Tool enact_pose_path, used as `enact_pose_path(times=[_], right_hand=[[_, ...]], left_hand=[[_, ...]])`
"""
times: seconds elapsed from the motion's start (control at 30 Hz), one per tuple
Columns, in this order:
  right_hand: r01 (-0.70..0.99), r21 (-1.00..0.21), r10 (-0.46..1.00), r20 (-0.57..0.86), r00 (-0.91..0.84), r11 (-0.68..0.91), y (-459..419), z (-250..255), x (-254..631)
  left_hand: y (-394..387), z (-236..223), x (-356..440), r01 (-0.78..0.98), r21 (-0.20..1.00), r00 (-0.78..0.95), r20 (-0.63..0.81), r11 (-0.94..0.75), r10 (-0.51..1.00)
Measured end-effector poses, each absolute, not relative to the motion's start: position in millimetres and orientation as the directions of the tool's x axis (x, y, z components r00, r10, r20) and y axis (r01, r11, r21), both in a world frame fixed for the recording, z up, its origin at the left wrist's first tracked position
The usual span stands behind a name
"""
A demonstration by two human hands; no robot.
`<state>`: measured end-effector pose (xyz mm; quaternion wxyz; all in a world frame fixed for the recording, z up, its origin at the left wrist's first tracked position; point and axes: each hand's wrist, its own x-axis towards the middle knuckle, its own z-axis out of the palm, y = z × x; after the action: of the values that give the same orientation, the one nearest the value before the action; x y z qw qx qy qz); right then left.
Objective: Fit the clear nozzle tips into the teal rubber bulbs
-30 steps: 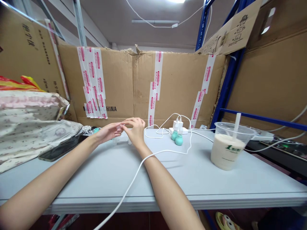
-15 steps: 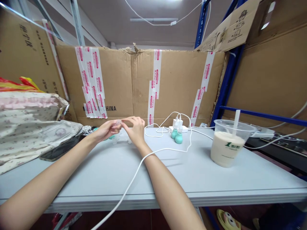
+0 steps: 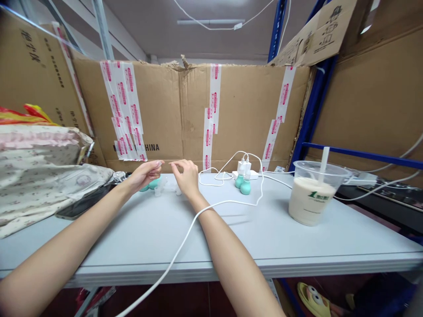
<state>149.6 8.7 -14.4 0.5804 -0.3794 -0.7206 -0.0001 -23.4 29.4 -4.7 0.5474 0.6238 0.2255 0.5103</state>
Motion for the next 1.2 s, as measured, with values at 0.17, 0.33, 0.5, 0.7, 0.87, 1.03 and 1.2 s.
enact_pose_path(times=[0.17, 0.33, 0.5, 0.7, 0.87, 1.03, 1.2], right_hand=[[0.509, -0.44, 0.564, 0.818, -0.113, 0.74, 10.6, -17.3, 148.9], [0.493, -0.433, 0.583, 0.787, -0.202, 0.755, 14.6, -21.2, 150.3], [0.372, -0.506, 0.609, 0.754, -0.247, 0.778, 19.1, -24.5, 149.6], [0.206, -0.671, 0.702, 0.687, -0.188, 0.712, 30.4, -24.0, 151.6], [0.573, -0.569, 0.713, 0.7, -0.039, 0.59, 30.9, -15.3, 173.8], [0.949, -0.108, 0.826, 0.528, -0.196, 0.295, 29.4, -22.9, 193.0], [0.973, 0.019, 0.907, 0.356, -0.223, 0.232, 35.1, -35.7, 194.1]], left_hand=[[27.9, -9.1, -24.7, -0.251, 0.942, 0.421, 0.315, -0.225, 0.851], [22.3, -12.1, -17.6, -0.267, 0.95, 0.432, 0.266, -0.159, 0.862], [15.9, -10.9, -13.9, -0.2, 0.972, 0.486, 0.205, -0.12, 0.849], [10.9, -9.9, -6.1, -0.186, 0.976, 0.477, 0.187, -0.109, 0.859], [25.8, -9.8, -12.5, -0.13, 0.951, 0.175, 0.3, -0.28, 0.938], [45.7, -9.0, -36.2, -0.068, 0.919, -0.078, 0.383, -0.388, 0.921], [54.6, -13.5, -47.9, 0.014, 0.932, -0.148, 0.361, -0.363, 0.921]])
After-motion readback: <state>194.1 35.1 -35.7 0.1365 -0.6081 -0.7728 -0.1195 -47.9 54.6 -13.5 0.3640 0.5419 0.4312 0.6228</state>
